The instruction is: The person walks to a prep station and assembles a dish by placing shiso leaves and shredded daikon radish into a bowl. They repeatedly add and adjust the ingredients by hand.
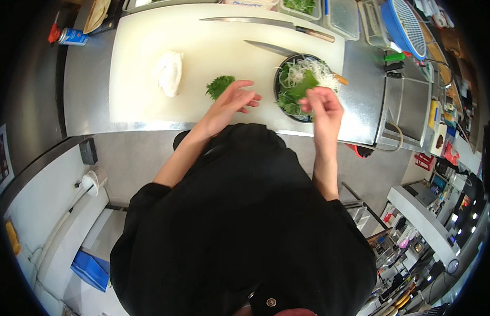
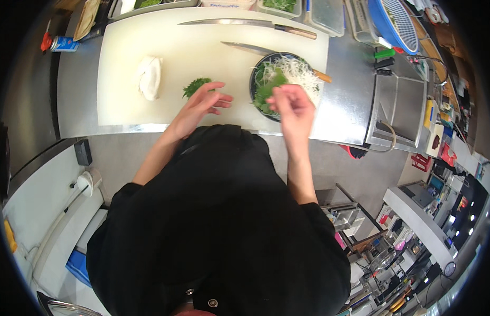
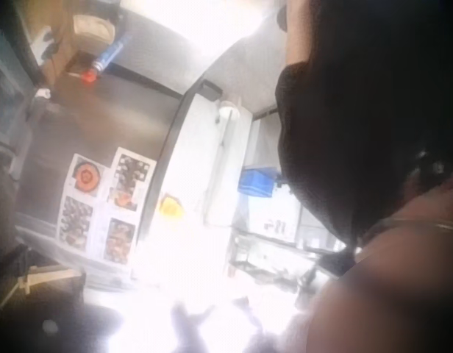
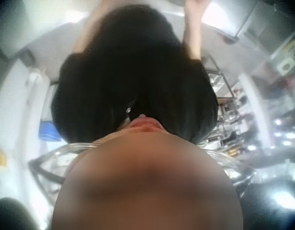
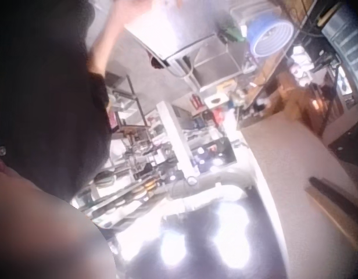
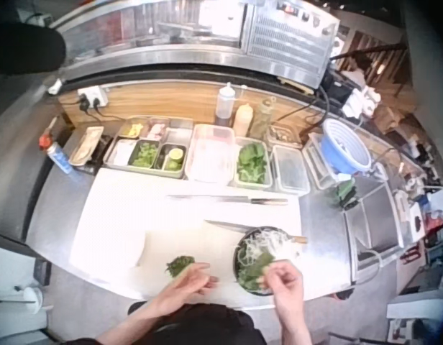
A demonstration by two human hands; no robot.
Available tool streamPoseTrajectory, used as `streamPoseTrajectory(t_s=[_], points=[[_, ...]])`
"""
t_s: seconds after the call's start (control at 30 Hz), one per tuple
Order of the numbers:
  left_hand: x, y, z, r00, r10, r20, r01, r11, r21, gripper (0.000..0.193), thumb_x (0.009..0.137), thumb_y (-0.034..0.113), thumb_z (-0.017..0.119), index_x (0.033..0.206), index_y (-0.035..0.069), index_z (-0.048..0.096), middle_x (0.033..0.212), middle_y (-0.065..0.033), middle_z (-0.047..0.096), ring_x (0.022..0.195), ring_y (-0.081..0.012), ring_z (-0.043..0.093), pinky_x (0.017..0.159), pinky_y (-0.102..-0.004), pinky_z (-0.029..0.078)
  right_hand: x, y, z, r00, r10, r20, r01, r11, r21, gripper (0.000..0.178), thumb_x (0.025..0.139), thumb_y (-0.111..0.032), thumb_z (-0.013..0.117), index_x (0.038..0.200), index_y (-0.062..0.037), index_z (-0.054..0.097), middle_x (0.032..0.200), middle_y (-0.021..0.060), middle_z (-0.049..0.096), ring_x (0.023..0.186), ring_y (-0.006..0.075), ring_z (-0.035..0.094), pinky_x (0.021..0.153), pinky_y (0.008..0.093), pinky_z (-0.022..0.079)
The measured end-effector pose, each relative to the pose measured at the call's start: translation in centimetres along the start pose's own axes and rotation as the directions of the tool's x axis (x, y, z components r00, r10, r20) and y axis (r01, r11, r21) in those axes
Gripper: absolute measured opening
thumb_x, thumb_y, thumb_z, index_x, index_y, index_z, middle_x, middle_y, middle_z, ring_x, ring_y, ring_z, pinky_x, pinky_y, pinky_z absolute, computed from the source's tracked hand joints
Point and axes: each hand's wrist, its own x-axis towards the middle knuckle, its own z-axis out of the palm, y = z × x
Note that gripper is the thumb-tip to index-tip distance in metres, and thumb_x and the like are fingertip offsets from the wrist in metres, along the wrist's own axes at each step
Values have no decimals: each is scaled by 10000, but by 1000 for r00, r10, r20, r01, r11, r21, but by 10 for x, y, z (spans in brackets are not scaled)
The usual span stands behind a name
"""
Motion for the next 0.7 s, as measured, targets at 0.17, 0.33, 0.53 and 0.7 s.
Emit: streamPoseTrajectory(t_s=[0.17, 0.33, 0.53, 0.7], points=[[4, -19, -1, 988, 3, -154, -42, 967, -252, 437, 1007, 165, 651, 1379, 8, 482, 1150, -105, 670, 1062, -177, 642, 902, -317, 508, -17, 49, 57, 934, 155, 321, -144, 988, -56, 90, 984, -56, 658, 1063, -12, 652, 852, 64, 728, 749, 118, 670, 692, 243, 513], [-8, -20, -40, 953, 179, -244, 28, 751, 659, 347, 917, 92, 728, 1226, -5, 603, 928, -83, 706, 779, -132, 630, 701, -311, 502, -33, 67, 26, 889, 239, 390, -57, 903, -425, 154, 926, -91, 695, 1054, -9, 667, 851, 93, 729, 776, 108, 682, 690, 276, 522], [10, -13, -55, 964, 246, -100, -28, 469, 883, 370, 870, 120, 754, 1211, 65, 622, 910, -143, 681, 763, -305, 647, 718, -407, 522, -37, 96, -63, 996, 91, -7, -78, 808, -583, 112, 948, -87, 682, 1029, -11, 690, 735, 50, 684, 669, 108, 643, 623, 269, 496], [24, -30, -64, 883, 454, -119, -36, 320, 947, 447, 827, 135, 797, 1223, 95, 594, 1033, -131, 624, 959, -357, 639, 813, -455, 528, -25, 68, -58, 994, -96, -52, 19, 620, -784, 99, 909, -78, 726, 996, -39, 697, 653, 15, 621, 593, 86, 553, 561, 284, 446]])
